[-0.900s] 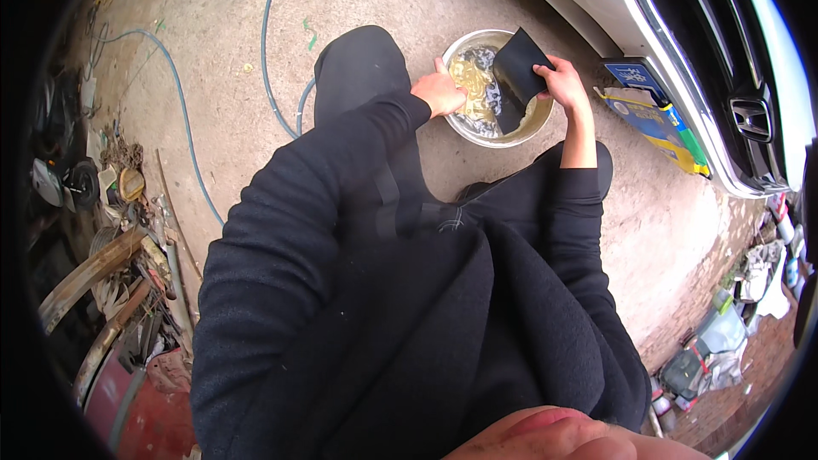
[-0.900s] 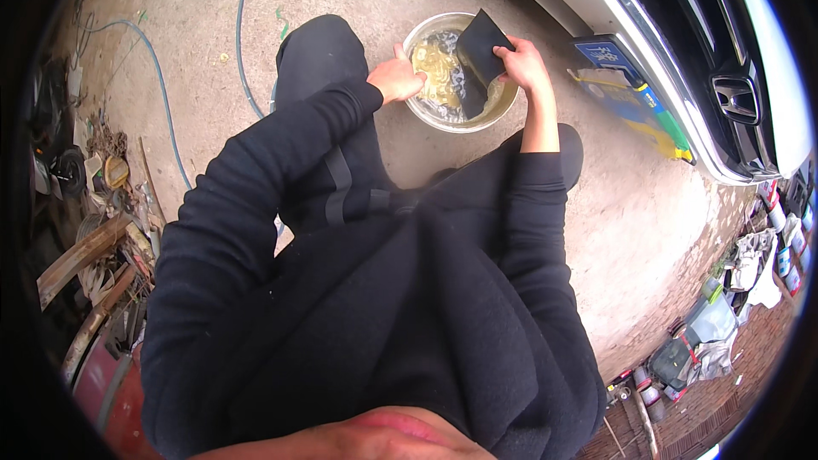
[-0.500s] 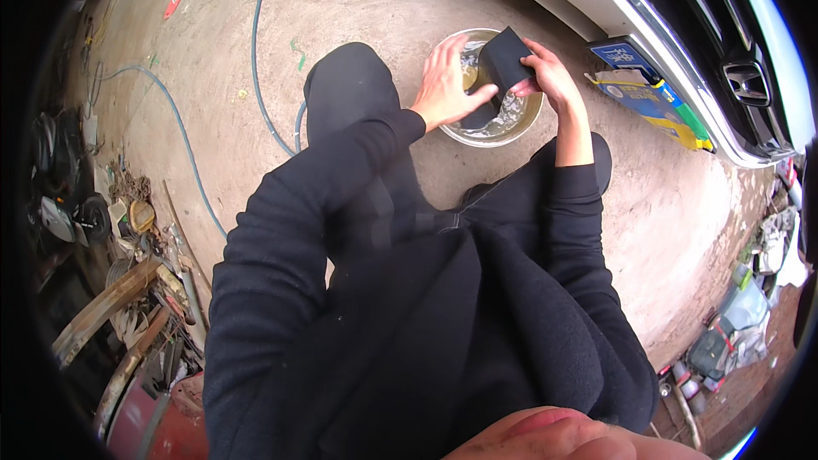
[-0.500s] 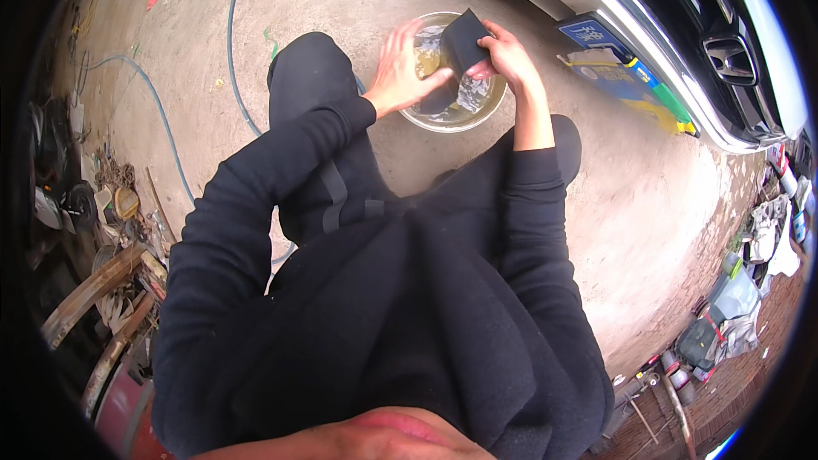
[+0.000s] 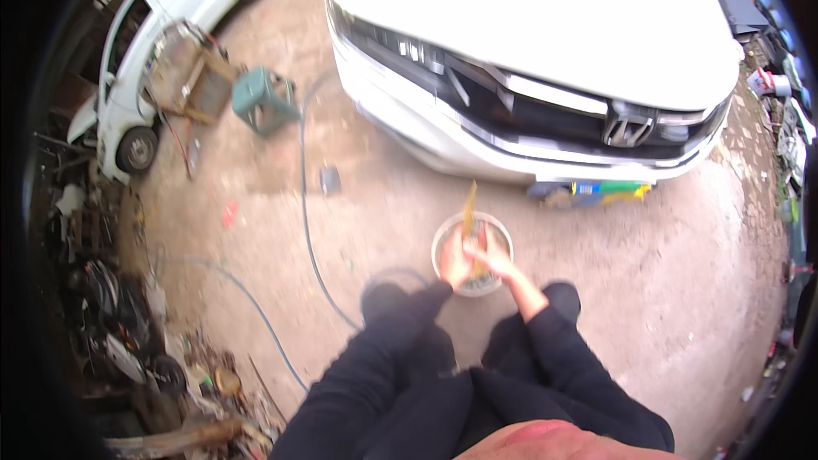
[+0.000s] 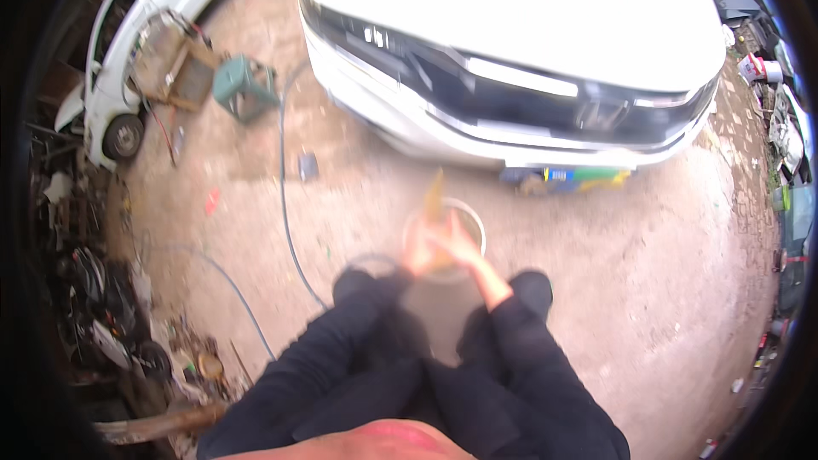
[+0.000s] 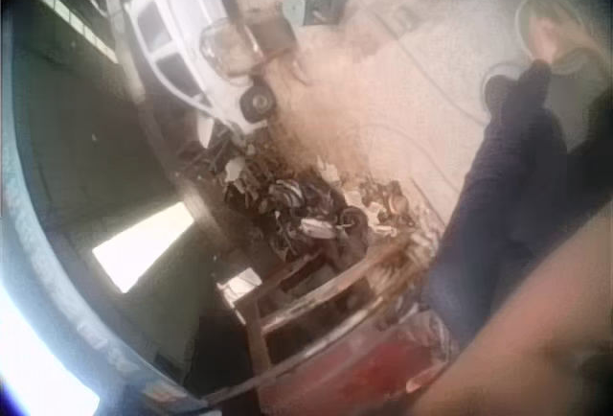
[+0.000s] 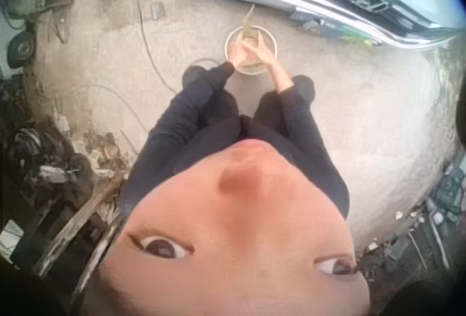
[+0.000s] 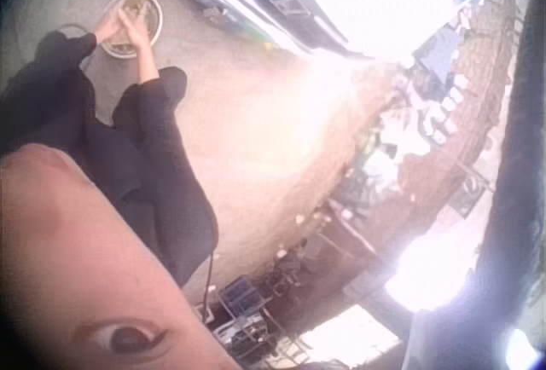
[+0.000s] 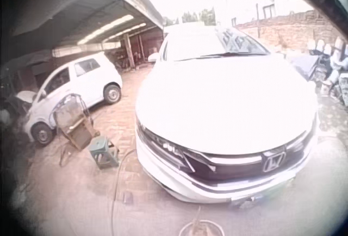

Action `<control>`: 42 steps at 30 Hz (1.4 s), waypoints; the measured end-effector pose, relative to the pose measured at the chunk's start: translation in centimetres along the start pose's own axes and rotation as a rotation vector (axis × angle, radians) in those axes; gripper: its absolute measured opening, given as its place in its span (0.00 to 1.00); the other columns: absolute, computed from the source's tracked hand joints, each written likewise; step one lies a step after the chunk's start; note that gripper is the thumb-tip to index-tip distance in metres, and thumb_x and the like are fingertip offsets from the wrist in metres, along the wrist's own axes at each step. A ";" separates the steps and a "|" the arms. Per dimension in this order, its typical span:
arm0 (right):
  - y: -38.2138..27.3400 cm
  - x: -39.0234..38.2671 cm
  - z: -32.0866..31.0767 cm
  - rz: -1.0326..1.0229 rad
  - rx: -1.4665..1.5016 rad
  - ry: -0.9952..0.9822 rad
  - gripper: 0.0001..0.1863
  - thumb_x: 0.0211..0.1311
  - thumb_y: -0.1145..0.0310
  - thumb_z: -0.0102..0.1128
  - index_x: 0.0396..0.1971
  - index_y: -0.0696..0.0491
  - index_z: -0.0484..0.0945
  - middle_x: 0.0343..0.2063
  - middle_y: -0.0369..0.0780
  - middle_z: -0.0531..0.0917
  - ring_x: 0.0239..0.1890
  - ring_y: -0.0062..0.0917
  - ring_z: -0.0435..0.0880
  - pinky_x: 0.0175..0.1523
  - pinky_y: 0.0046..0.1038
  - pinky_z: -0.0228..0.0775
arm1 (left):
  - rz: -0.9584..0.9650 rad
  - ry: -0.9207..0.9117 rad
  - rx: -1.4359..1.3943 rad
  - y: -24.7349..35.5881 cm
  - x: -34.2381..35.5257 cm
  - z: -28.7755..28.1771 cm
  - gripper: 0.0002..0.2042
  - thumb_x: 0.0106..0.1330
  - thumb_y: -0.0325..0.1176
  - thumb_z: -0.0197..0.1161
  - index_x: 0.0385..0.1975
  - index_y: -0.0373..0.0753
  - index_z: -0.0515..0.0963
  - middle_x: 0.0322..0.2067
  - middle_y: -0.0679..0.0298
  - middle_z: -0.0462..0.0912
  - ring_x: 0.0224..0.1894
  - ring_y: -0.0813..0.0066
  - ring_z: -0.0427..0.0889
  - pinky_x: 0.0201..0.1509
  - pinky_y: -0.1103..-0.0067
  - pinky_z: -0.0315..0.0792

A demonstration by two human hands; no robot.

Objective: The person retrieves a sanding pad, wets it in a bucket of water, and then sands the hood of a white car. The person repeatedly rubs the wet sanding pad across the hood surface and occasionally touches the hood with the other hand.

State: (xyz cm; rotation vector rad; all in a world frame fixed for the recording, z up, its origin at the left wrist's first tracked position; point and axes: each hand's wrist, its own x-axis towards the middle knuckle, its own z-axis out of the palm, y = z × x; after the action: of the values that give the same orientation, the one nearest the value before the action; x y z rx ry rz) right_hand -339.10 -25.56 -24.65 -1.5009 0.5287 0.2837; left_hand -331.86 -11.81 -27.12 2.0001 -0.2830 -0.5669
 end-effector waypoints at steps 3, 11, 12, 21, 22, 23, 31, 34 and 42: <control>-4.8 -2.6 2.4 -0.209 0.050 0.148 0.59 0.67 0.46 0.76 0.83 0.60 0.47 0.76 0.53 0.68 0.78 0.37 0.66 0.80 0.37 0.59 | 0.188 -0.166 0.235 5.7 -3.0 -1.2 0.26 0.75 0.35 0.62 0.71 0.35 0.71 0.61 0.42 0.82 0.66 0.42 0.81 0.68 0.59 0.75; -14.5 -11.9 -7.8 0.064 0.364 0.935 0.23 0.82 0.58 0.60 0.61 0.63 0.82 0.56 0.47 0.89 0.58 0.35 0.87 0.64 0.37 0.76 | 0.364 -0.485 0.139 26.4 -9.0 -12.1 0.40 0.67 0.36 0.72 0.81 0.44 0.64 0.79 0.49 0.66 0.81 0.51 0.66 0.83 0.64 0.62; -16.8 -14.2 -11.2 0.090 0.348 1.069 0.25 0.82 0.57 0.60 0.61 0.66 0.82 0.56 0.51 0.89 0.58 0.39 0.88 0.65 0.40 0.77 | 0.276 -0.511 0.080 28.3 -9.9 -14.8 0.39 0.69 0.36 0.72 0.81 0.43 0.64 0.78 0.48 0.68 0.80 0.51 0.68 0.82 0.64 0.64; -27.0 -44.2 -33.6 -0.265 -0.860 1.477 0.37 0.63 0.88 0.52 0.74 0.54 0.74 0.76 0.51 0.71 0.76 0.51 0.70 0.80 0.43 0.61 | -0.565 -0.075 -0.150 15.3 -20.3 -37.8 0.27 0.74 0.32 0.64 0.72 0.35 0.71 0.49 0.54 0.90 0.47 0.65 0.91 0.44 0.73 0.81; -25.0 -45.9 -33.4 -0.194 -0.836 1.425 0.37 0.63 0.88 0.53 0.74 0.54 0.75 0.75 0.51 0.73 0.76 0.51 0.71 0.80 0.43 0.61 | -0.535 -0.046 -0.219 13.0 -23.0 -39.8 0.22 0.76 0.33 0.58 0.69 0.37 0.75 0.43 0.56 0.89 0.38 0.65 0.88 0.39 0.69 0.80; -22.4 -48.1 -33.2 -0.155 -0.827 1.376 0.37 0.62 0.88 0.53 0.73 0.54 0.76 0.74 0.52 0.74 0.75 0.51 0.72 0.80 0.43 0.61 | -0.792 -0.074 0.213 11.1 -25.2 -41.6 0.18 0.76 0.34 0.58 0.60 0.34 0.81 0.33 0.59 0.87 0.31 0.64 0.86 0.34 0.65 0.80; 0.1 -57.1 -27.9 0.546 0.668 1.489 0.34 0.80 0.48 0.58 0.67 0.66 0.77 0.64 0.51 0.85 0.63 0.47 0.86 0.68 0.46 0.77 | -1.155 -0.050 -0.090 9.1 -38.7 -36.7 0.20 0.79 0.44 0.55 0.61 0.36 0.77 0.54 0.53 0.89 0.47 0.60 0.92 0.42 0.63 0.80; 0.4 -55.5 -31.5 0.576 0.671 1.478 0.42 0.80 0.38 0.55 0.71 0.64 0.73 0.69 0.49 0.80 0.67 0.45 0.82 0.71 0.44 0.74 | -1.140 -0.134 -0.087 11.1 -36.7 -30.5 0.24 0.83 0.46 0.51 0.69 0.37 0.74 0.62 0.53 0.85 0.62 0.58 0.85 0.64 0.61 0.79; -13.7 -43.9 -49.1 -0.230 1.254 0.859 0.34 0.83 0.41 0.53 0.69 0.55 0.73 0.62 0.41 0.84 0.62 0.36 0.84 0.69 0.40 0.75 | -0.575 -0.298 -0.043 26.1 -25.2 -12.8 0.25 0.79 0.39 0.58 0.73 0.38 0.70 0.57 0.56 0.86 0.52 0.64 0.89 0.51 0.68 0.80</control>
State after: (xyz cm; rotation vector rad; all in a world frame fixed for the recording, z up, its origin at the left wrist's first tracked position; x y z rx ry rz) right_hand -377.66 -68.73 9.70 -0.3539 0.9457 -0.8056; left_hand -346.12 -3.65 7.61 1.9458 0.1378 -1.2272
